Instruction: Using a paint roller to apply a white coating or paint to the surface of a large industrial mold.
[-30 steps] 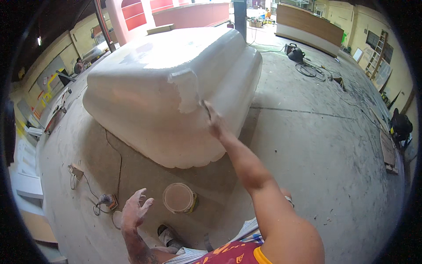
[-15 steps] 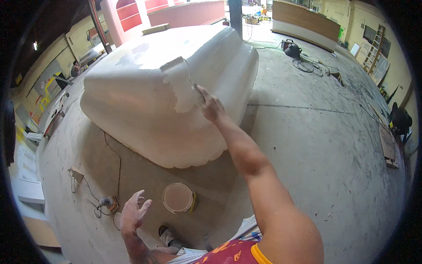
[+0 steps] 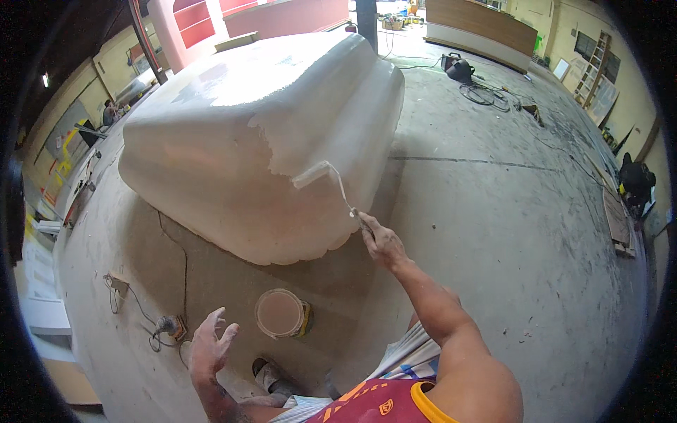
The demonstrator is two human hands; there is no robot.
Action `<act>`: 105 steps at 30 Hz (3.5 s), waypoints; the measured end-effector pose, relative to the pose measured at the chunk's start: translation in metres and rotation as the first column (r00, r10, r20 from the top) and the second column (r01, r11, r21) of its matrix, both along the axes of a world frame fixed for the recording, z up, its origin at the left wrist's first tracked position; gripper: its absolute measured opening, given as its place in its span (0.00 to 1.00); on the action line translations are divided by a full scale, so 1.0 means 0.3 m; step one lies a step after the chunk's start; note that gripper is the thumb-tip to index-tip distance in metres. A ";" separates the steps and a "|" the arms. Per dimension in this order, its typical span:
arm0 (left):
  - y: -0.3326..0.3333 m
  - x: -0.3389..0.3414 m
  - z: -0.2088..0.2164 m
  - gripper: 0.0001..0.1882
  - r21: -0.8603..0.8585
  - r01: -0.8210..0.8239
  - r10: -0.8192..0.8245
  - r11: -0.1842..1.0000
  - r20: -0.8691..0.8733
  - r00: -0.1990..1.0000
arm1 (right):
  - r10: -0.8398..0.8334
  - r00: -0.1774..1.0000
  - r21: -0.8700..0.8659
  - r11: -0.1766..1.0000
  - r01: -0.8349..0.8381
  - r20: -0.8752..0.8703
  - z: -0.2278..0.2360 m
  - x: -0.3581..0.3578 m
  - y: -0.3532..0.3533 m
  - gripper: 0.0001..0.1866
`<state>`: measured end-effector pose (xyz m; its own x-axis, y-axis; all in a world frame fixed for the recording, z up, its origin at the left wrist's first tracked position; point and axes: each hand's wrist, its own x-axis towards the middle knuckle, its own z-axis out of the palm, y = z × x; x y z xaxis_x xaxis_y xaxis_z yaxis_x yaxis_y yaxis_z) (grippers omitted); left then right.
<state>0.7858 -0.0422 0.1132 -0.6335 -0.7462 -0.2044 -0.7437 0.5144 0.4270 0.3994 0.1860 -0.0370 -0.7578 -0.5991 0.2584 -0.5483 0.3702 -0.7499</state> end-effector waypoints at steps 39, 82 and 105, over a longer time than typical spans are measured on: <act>-0.113 -0.243 -0.223 0.30 -0.014 0.364 -0.363 0.931 0.055 0.930 | 0.066 0.997 0.127 0.989 -0.070 0.035 -0.344 -0.253 0.242 0.29; -0.717 -0.881 -0.537 0.53 -0.485 0.492 -0.461 0.723 0.192 0.866 | -0.095 0.485 -0.298 0.681 0.668 0.870 -0.788 0.346 -0.193 0.29; -0.741 -0.860 -0.535 0.56 -0.317 0.499 -0.496 0.806 0.098 0.863 | -0.253 0.757 -0.280 0.821 0.497 0.602 -0.808 0.754 -0.329 0.32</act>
